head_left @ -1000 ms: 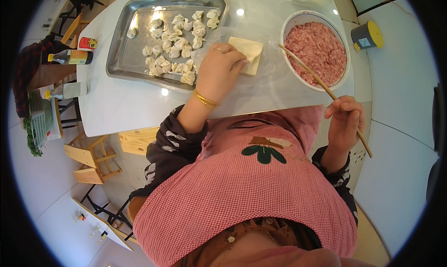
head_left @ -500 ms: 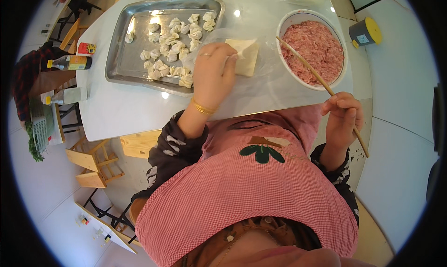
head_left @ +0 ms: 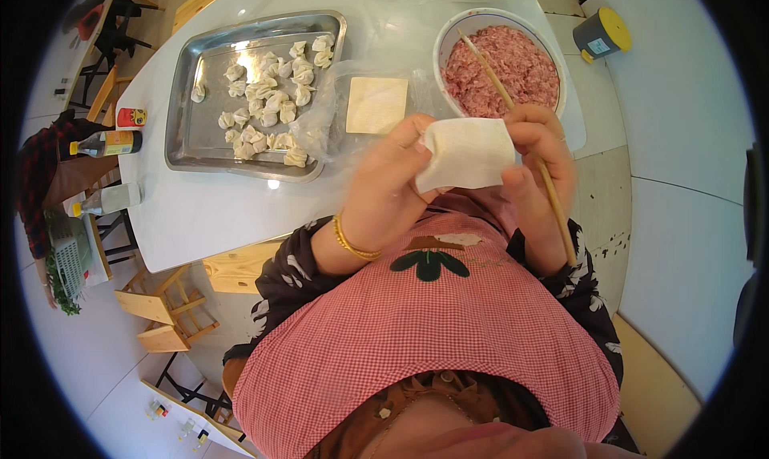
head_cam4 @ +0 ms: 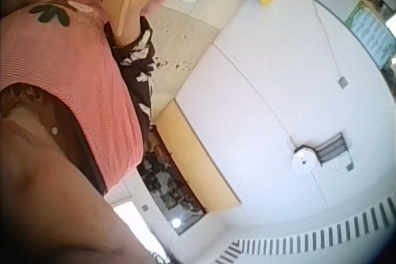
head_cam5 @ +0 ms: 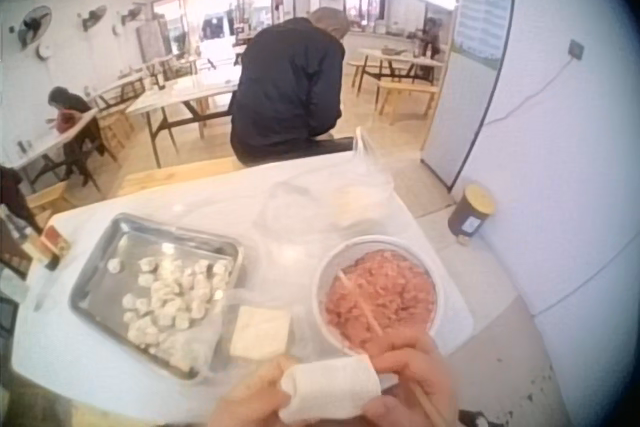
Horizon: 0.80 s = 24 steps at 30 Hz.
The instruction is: The person places meat filling onto square wrappers using chopsticks, folds and pleats each wrapper into a dumpling, and places the finished dumplings onto a metal tray. The process is repeated continuously.
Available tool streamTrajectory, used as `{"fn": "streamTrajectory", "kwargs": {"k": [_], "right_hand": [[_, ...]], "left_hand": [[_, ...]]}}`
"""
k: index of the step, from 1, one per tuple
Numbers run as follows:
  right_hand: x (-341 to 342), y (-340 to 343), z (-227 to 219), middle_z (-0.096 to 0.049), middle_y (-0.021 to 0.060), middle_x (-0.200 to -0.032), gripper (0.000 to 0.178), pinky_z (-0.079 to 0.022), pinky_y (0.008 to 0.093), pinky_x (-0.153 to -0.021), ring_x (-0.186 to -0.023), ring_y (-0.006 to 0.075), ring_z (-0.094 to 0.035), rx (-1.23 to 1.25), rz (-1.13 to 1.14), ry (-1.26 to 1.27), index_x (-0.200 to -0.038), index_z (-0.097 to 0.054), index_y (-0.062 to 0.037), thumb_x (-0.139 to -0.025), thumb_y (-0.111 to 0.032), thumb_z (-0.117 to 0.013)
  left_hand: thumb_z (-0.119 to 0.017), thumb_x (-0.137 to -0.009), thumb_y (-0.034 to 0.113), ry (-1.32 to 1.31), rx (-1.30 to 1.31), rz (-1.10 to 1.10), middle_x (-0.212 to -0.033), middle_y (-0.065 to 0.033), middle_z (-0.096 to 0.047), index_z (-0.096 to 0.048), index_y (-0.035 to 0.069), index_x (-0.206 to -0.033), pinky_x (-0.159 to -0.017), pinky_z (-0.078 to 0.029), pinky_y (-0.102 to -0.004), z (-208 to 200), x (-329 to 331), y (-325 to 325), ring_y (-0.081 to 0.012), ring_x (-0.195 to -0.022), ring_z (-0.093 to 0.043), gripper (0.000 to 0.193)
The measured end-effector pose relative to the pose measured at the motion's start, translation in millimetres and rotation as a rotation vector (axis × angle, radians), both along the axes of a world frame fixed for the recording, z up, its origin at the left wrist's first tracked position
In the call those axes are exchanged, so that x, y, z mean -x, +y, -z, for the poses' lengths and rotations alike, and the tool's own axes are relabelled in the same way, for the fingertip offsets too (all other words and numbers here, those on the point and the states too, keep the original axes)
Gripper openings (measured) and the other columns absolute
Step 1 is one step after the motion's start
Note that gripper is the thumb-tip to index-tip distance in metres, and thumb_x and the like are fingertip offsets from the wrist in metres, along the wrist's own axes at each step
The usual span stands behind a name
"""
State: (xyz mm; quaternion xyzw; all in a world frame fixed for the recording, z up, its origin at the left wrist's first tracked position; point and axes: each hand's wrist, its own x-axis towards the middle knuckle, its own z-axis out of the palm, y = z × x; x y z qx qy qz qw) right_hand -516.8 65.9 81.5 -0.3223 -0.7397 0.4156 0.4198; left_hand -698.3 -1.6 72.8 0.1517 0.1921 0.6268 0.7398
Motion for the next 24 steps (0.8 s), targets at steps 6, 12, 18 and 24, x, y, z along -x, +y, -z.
{"fn": "streamTrajectory", "kwargs": {"k": [6, 12, 18, 24], "right_hand": [[-2, -4, -4, -0.057, 0.0096, -0.097, 0.015, -0.046, 0.0284, -0.076, -0.085, 0.0183, -0.057, -0.219, 0.143, -0.113, -0.087, -0.061, -0.0014, -0.078, -0.005, -0.072], [-7, -14, -6, -0.061, 0.0103, -0.093, 0.025, -0.050, 0.0328, -0.071, -0.081, 0.0255, -0.061, -0.406, -0.267, -0.268, -0.087, -0.064, -0.0014, -0.067, -0.008, -0.078], [-38, -9, -4, -0.061, 0.0146, -0.102, 0.069, -0.052, 0.0327, -0.075, -0.088, 0.0217, -0.062, -0.196, -0.125, -0.211, -0.098, -0.066, 0.0024, -0.095, -0.057, -0.030], [-84, 12, 8, -0.053, 0.0178, -0.096, 0.055, -0.054, 0.0325, -0.068, -0.071, 0.0225, -0.061, -0.074, 0.130, -0.074, -0.086, -0.058, 0.0046, -0.103, -0.035, -0.023]], "left_hand": [[-0.038, -0.101, 0.033, -0.224, 0.288, 0.106, -0.126, -0.0148, -0.052, -0.046, 0.003, -0.122, -0.101, -0.041, -0.0394, 36, -29, -3, -0.0252, -0.116, -0.052, 0.038], [-0.034, -0.100, 0.041, -0.547, 0.202, 0.211, -0.138, -0.0188, -0.043, -0.038, -0.001, -0.133, -0.106, -0.037, -0.0429, 42, -23, -3, -0.0285, -0.126, -0.045, 0.054], [-0.041, -0.098, 0.033, -0.395, 0.282, 0.109, -0.144, -0.0222, -0.034, -0.030, 0.001, -0.139, -0.108, -0.035, -0.0481, 35, -21, -3, -0.0360, -0.132, -0.037, 0.053], [-0.046, -0.097, 0.025, -0.532, 0.320, 0.105, -0.141, -0.0248, -0.037, -0.036, 0.001, -0.132, -0.106, -0.038, -0.0488, 43, -15, -10, -0.0380, -0.128, -0.042, 0.045]]}}
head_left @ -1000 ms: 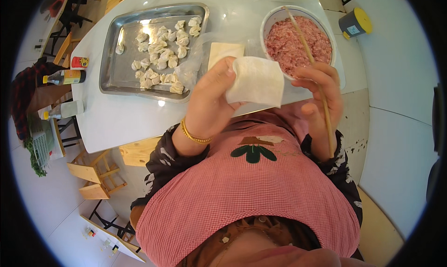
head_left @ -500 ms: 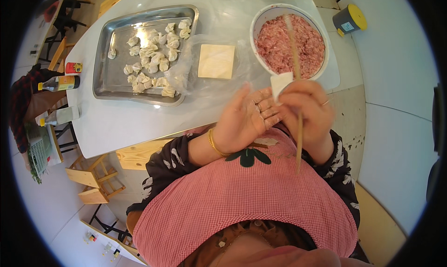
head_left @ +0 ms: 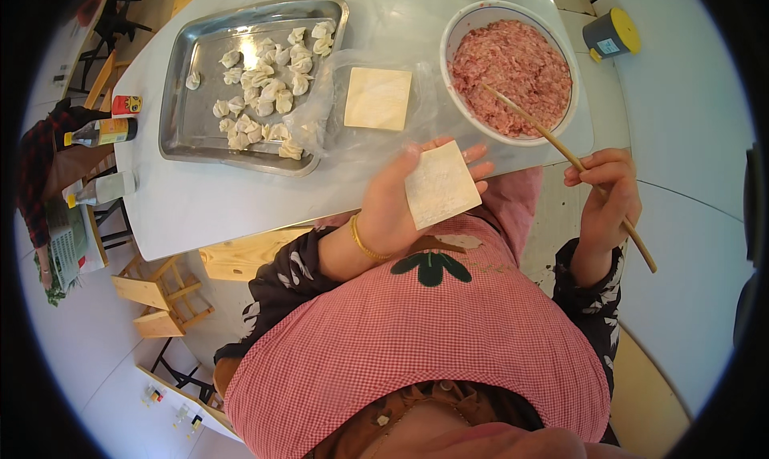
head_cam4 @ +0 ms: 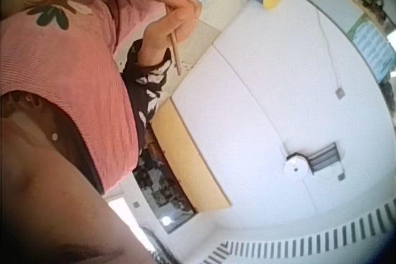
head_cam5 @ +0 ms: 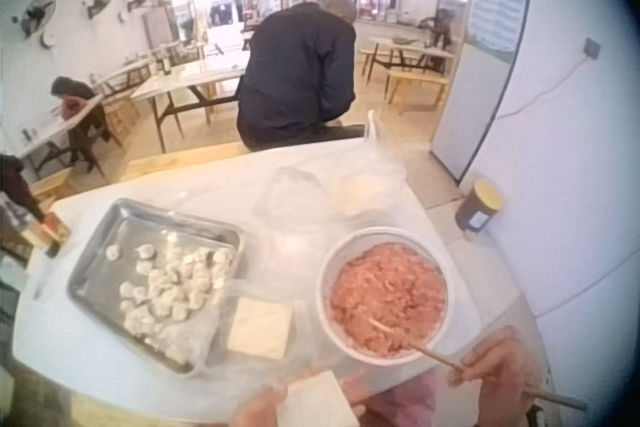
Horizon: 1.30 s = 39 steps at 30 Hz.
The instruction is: The person places meat filling onto square wrappers using chopsticks, folds and pleats each wrapper into a dumpling, and places the finished dumplings onto a metal tray. The process is repeated continuously.
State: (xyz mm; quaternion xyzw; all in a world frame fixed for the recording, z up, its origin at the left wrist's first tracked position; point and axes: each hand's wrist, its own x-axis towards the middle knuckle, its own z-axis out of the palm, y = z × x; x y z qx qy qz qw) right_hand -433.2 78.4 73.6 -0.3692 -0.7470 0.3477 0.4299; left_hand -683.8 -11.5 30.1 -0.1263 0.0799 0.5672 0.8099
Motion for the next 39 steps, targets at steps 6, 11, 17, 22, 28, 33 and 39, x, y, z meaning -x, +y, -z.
{"fn": "streamTrajectory", "kwargs": {"k": [6, 11, 17, 22, 28, 33, 39], "right_hand": [[-1, 2, 12, -0.062, 0.0113, -0.071, 0.038, -0.045, 0.0300, -0.059, -0.068, 0.0196, -0.055, 0.008, 0.069, -0.049, -0.073, -0.060, 0.0027, -0.097, -0.010, -0.034], [-5, 6, 11, -0.054, 0.0151, -0.080, 0.042, -0.055, 0.0295, -0.060, -0.061, 0.0193, -0.061, 0.091, -0.032, -0.019, -0.077, -0.057, 0.0058, -0.102, -0.018, -0.032], [-14, 5, 12, -0.053, 0.0150, -0.079, 0.044, -0.054, 0.0280, -0.053, -0.057, 0.0201, -0.061, 0.166, 0.034, 0.091, -0.075, -0.055, 0.0050, -0.102, -0.020, -0.031], [-13, 5, 9, -0.057, 0.0135, -0.074, 0.040, -0.052, 0.0289, -0.054, -0.058, 0.0200, -0.061, 0.234, 0.160, 0.270, -0.075, -0.056, 0.0042, -0.100, -0.015, -0.032], [-10, 8, 13, -0.054, 0.0128, -0.076, 0.041, -0.054, 0.0280, -0.053, -0.058, 0.0194, -0.061, 0.190, 0.098, 0.099, -0.075, -0.055, 0.0045, -0.101, -0.018, -0.033], [-8, 6, 11, -0.054, 0.0126, -0.075, 0.041, -0.054, 0.0273, -0.053, -0.059, 0.0193, -0.061, 0.280, 0.097, 0.179, -0.075, -0.055, 0.0042, -0.101, -0.019, -0.033], [-8, 5, 13, -0.056, 0.0126, -0.070, 0.038, -0.051, 0.0286, -0.054, -0.057, 0.0202, -0.060, 0.349, 0.170, 0.317, -0.076, -0.055, 0.0033, -0.100, -0.017, -0.034]], "left_hand": [[-0.044, -0.096, 0.020, 0.280, 0.107, 0.232, -0.129, -0.0197, -0.050, -0.042, -0.004, -0.128, -0.093, -0.049, -0.0474, 11, -6, -4, -0.0355, -0.119, -0.052, 0.039], [-0.038, -0.097, 0.019, 0.241, 0.117, 0.226, -0.129, -0.0193, -0.051, -0.042, -0.005, -0.129, -0.093, -0.049, -0.0468, 15, -4, -2, -0.0342, -0.119, -0.052, 0.040], [-0.035, -0.097, 0.022, 0.296, 0.123, 0.199, -0.130, -0.0217, -0.050, -0.039, -0.006, -0.131, -0.095, -0.048, -0.0459, 16, -4, -3, -0.0344, -0.118, -0.052, 0.044], [-0.036, -0.097, 0.021, 0.279, 0.168, 0.153, -0.126, -0.0216, -0.052, -0.040, -0.007, -0.128, -0.096, -0.046, -0.0439, 22, -6, -1, -0.0348, -0.114, -0.054, 0.042], [-0.039, -0.098, 0.021, 0.281, 0.190, 0.036, -0.123, -0.0188, -0.054, -0.043, -0.004, -0.125, -0.099, -0.043, -0.0438, 29, -7, -5, -0.0323, -0.112, -0.055, 0.037], [-0.039, -0.098, 0.019, 0.220, 0.178, -0.012, -0.125, -0.0174, -0.053, -0.043, -0.005, -0.126, -0.102, -0.041, -0.0434, 25, -5, -6, -0.0309, -0.116, -0.052, 0.038], [-0.036, -0.098, 0.021, 0.267, 0.092, -0.027, -0.129, -0.0201, -0.051, -0.039, -0.007, -0.131, -0.103, -0.040, -0.0427, 13, -7, 0, -0.0321, -0.119, -0.051, 0.043]]}}
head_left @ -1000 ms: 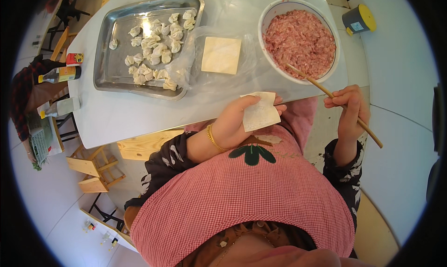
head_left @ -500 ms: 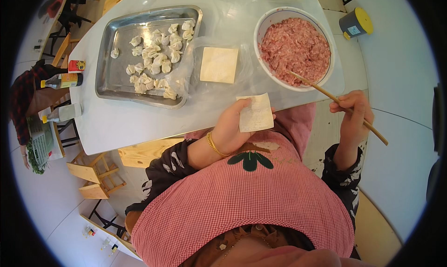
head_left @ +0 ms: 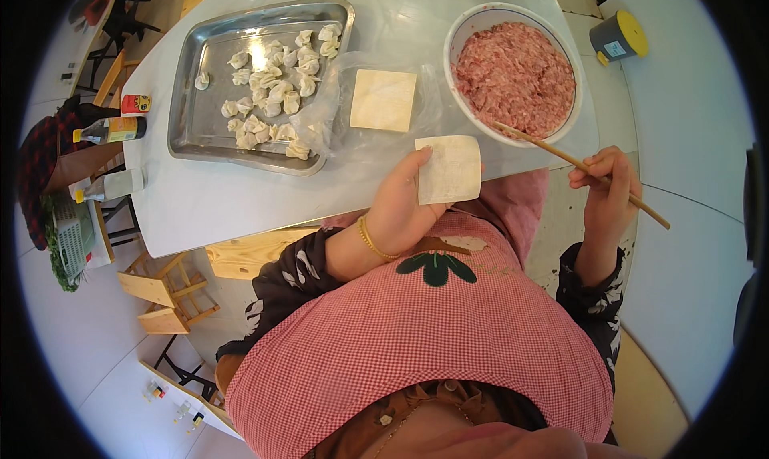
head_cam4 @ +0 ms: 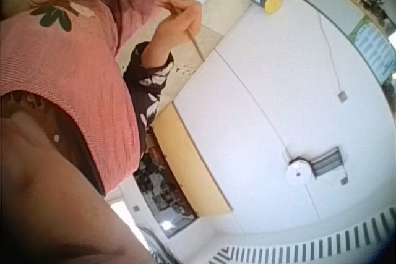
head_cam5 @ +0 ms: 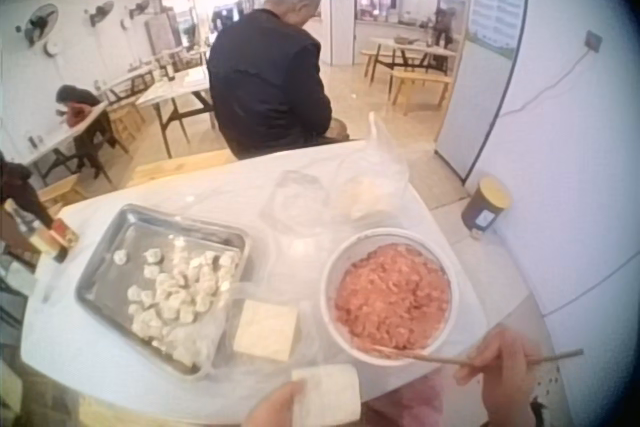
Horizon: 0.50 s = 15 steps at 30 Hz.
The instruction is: The person places meat filling onto square wrappers using chopsticks, folds and pleats each wrapper into a dumpling, and places the finished dumplings onto a metal tray. The process is repeated continuously.
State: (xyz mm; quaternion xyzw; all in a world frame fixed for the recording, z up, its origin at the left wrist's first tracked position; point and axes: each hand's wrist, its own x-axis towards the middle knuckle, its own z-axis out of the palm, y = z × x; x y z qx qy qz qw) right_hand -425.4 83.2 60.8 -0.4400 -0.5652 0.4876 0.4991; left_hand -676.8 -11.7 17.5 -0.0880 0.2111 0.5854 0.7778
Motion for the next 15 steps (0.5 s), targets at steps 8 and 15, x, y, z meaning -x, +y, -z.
{"fn": "streamTrajectory", "kwargs": {"k": [8, 15], "right_hand": [[-1, 5, 4, -0.056, 0.0134, -0.069, 0.036, -0.047, 0.0290, -0.055, -0.060, 0.0204, -0.056, 0.020, 0.160, 0.048, -0.075, -0.054, 0.0014, -0.099, -0.018, -0.035], [-7, 5, 6, -0.053, 0.0128, -0.075, 0.032, -0.044, 0.0310, -0.060, -0.064, 0.0206, -0.052, -0.009, 0.176, 0.179, -0.078, -0.050, -0.0005, -0.100, -0.018, -0.035]], "left_hand": [[-0.036, -0.098, 0.022, 0.103, -0.068, -0.003, -0.129, -0.0213, -0.052, -0.040, -0.006, -0.132, -0.102, -0.042, -0.0411, -18, 2, 6, -0.0324, -0.119, -0.052, 0.044], [-0.036, -0.099, 0.022, 0.211, -0.020, -0.073, -0.130, -0.0163, -0.052, -0.042, -0.004, -0.132, -0.102, -0.041, -0.0394, -36, 8, 18, -0.0282, -0.120, -0.051, 0.042]]}}
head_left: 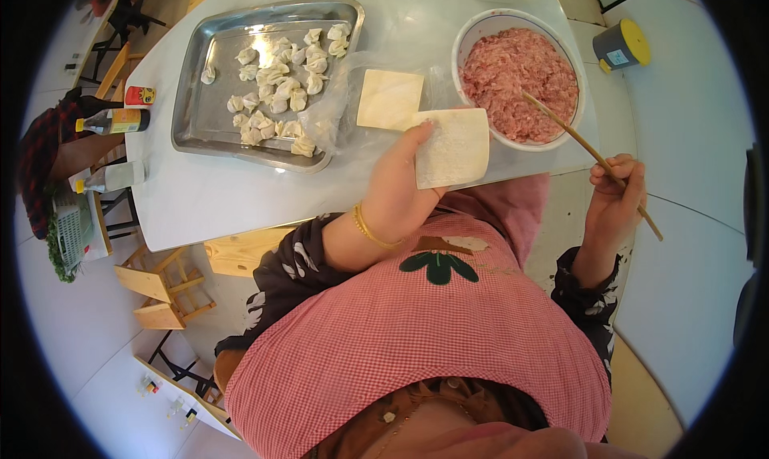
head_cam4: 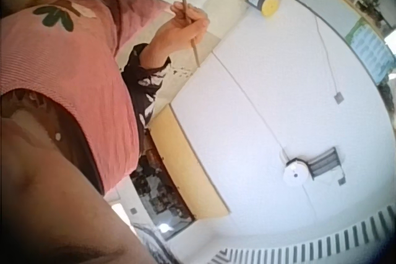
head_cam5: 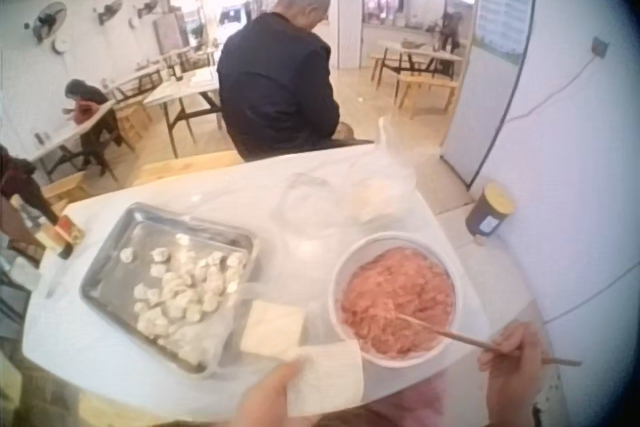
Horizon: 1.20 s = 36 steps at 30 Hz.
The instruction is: The person places meat filling onto square wrappers using chopsticks, folds and pleats each wrapper into a dumpling, and places the finished dumplings onto a metal tray. The process is repeated continuously.
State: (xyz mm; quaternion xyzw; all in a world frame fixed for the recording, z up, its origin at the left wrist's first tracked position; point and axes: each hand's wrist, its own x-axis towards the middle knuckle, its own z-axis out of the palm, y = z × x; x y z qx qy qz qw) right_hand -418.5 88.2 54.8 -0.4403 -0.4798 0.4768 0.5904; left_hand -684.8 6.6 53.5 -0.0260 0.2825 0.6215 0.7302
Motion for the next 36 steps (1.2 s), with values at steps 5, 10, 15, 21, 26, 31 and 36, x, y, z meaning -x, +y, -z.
{"fn": "streamTrajectory", "kwargs": {"k": [5, 10, 15, 21, 26, 31, 36], "right_hand": [[-5, -5, -2, -0.049, 0.0107, -0.078, 0.033, -0.041, 0.0307, -0.058, -0.066, 0.0192, -0.049, -0.040, -0.107, 0.153, -0.078, -0.048, -0.0030, -0.102, -0.023, -0.035], [-2, -13, 0, -0.051, 0.0102, -0.080, 0.031, -0.044, 0.0286, -0.056, -0.063, 0.0190, -0.053, -0.141, -0.179, 0.119, -0.079, -0.049, -0.0027, -0.100, -0.024, -0.041], [-2, -15, 4, -0.054, 0.0110, -0.083, 0.020, -0.048, 0.0273, -0.057, -0.063, 0.0182, -0.059, -0.265, -0.338, -0.164, -0.087, -0.055, 0.0002, -0.095, -0.018, -0.051], [-14, -12, -3, -0.056, 0.0115, -0.082, 0.017, -0.048, 0.0274, -0.057, -0.063, 0.0176, -0.060, -0.287, -0.393, -0.257, -0.090, -0.057, 0.0009, -0.093, -0.016, -0.055], [-17, -12, -6, -0.054, 0.0103, -0.080, 0.016, -0.046, 0.0265, -0.054, -0.060, 0.0169, -0.056, -0.250, -0.350, -0.054, -0.089, -0.057, 0.0008, -0.093, -0.015, -0.055], [-1, -11, 3, -0.051, 0.0085, -0.077, 0.015, -0.045, 0.0259, -0.054, -0.059, 0.0171, -0.055, -0.112, -0.328, 0.075, -0.091, -0.056, 0.0010, -0.093, -0.014, -0.054], [11, -10, 10, -0.052, 0.0085, -0.080, 0.014, -0.045, 0.0269, -0.055, -0.062, 0.0177, -0.056, -0.046, -0.312, 0.134, -0.095, -0.054, 0.0016, -0.093, -0.012, -0.052]], "left_hand": [[-0.037, -0.100, 0.020, -0.027, -0.149, 0.016, -0.128, -0.0112, -0.054, -0.046, -0.002, -0.130, -0.103, -0.040, -0.0375, -9, 3, 8, -0.0235, -0.121, -0.050, 0.038], [-0.034, -0.101, 0.022, -0.071, -0.080, 0.020, -0.129, -0.0128, -0.053, -0.044, -0.003, -0.131, -0.103, -0.040, -0.0382, -16, 0, 20, -0.0249, -0.120, -0.051, 0.040], [-0.033, -0.101, 0.024, -0.082, -0.114, -0.003, -0.131, -0.0168, -0.050, -0.040, -0.005, -0.132, -0.106, -0.038, -0.0422, -14, 6, 23, -0.0292, -0.121, -0.050, 0.043], [-0.032, -0.101, 0.025, -0.263, -0.064, -0.040, -0.133, -0.0181, -0.048, -0.039, -0.006, -0.132, -0.107, -0.037, -0.0431, -4, 11, 27, -0.0305, -0.123, -0.048, 0.044], [-0.032, -0.101, 0.025, -0.241, -0.115, -0.063, -0.133, -0.0180, -0.048, -0.038, -0.006, -0.133, -0.107, -0.037, -0.0432, -6, 12, 26, -0.0309, -0.123, -0.048, 0.045], [-0.032, -0.101, 0.024, -0.387, -0.237, -0.055, -0.133, -0.0184, -0.048, -0.039, -0.006, -0.133, -0.109, -0.034, -0.0434, -5, 8, 22, -0.0312, -0.125, -0.046, 0.044], [-0.034, -0.101, 0.027, -0.427, -0.352, -0.015, -0.131, -0.0179, -0.049, -0.038, -0.005, -0.133, -0.109, -0.033, -0.0425, -2, 7, 20, -0.0314, -0.124, -0.046, 0.045]]}}
